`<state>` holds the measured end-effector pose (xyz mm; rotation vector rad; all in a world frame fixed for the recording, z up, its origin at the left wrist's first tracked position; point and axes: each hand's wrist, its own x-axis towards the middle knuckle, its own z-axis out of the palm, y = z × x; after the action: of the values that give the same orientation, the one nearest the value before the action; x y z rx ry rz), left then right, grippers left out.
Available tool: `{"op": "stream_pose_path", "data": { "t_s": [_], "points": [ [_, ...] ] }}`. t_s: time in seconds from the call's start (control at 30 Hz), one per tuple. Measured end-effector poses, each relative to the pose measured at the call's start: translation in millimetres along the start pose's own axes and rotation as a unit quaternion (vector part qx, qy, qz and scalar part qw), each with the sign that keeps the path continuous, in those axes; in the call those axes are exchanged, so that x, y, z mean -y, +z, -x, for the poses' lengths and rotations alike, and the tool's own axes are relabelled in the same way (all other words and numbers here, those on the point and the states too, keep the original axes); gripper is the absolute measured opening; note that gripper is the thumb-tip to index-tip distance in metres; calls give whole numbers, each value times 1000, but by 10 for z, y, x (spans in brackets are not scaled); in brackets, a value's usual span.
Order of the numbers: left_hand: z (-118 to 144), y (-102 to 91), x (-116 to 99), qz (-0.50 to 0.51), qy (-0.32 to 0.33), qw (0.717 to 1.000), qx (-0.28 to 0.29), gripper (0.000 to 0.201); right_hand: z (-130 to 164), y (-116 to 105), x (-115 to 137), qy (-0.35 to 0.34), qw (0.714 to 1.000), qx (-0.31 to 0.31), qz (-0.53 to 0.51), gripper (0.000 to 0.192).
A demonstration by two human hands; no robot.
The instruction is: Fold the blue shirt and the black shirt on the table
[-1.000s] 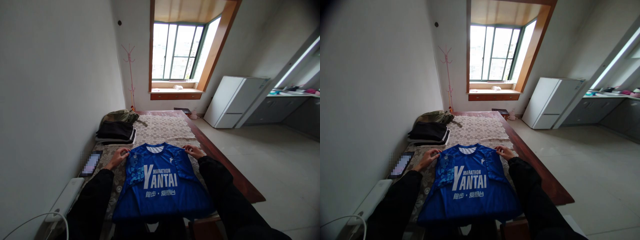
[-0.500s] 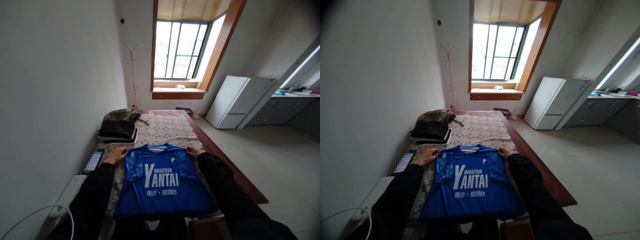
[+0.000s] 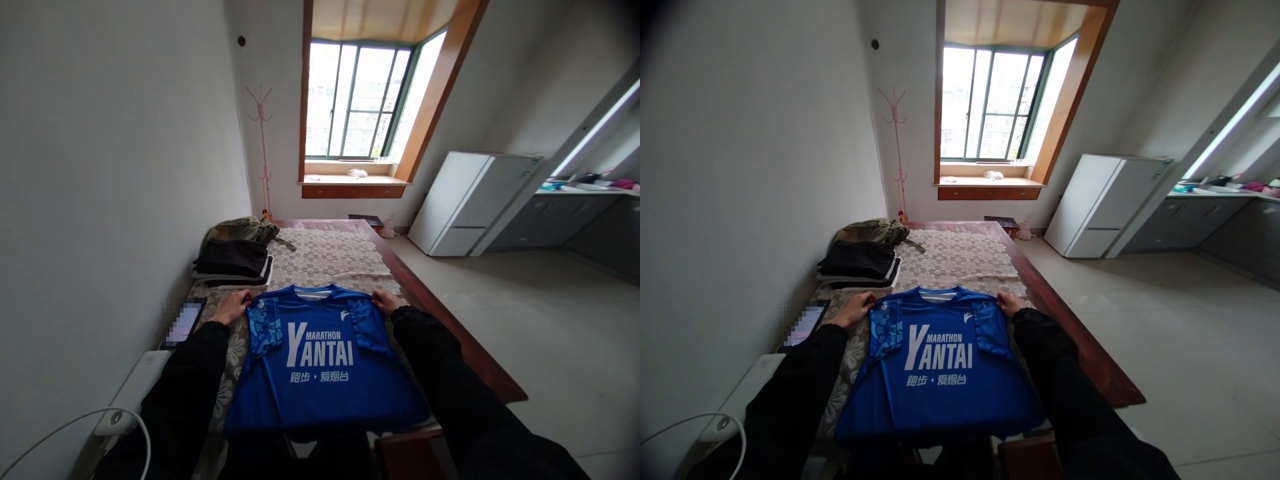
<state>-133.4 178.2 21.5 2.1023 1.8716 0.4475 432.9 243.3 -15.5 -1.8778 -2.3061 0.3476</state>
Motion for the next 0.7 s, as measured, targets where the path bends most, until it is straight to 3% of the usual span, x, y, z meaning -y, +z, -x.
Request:
{"op": "stream_pose_path", "data": {
  "t_s": [0.1,0.2,0.27,0.37,0.43,0.53,0.7],
  "points": [
    [96,-3,-52,12,-29,999,-39,31,89,-19,25,4,1000,-22,-10,15],
    [438,38,-184,28,-90,993,-71,23,343,23,53,20,995,-82,-43,20],
    [791,88,-299,33,-106,993,-39,29,641,101,80,31,990,-107,-84,21],
    [1330,171,-475,37,-82,996,21,37,1193,247,139,24,989,-72,-128,29],
    [1584,217,-581,37,-68,997,30,36,1529,320,189,18,990,-61,-126,35],
    [1744,278,-694,42,-65,997,10,28,1842,372,271,3,992,-76,-98,32],
    [1749,324,-699,67,-83,994,-39,21,1940,400,348,8,992,-108,-70,17]
  ]
}}
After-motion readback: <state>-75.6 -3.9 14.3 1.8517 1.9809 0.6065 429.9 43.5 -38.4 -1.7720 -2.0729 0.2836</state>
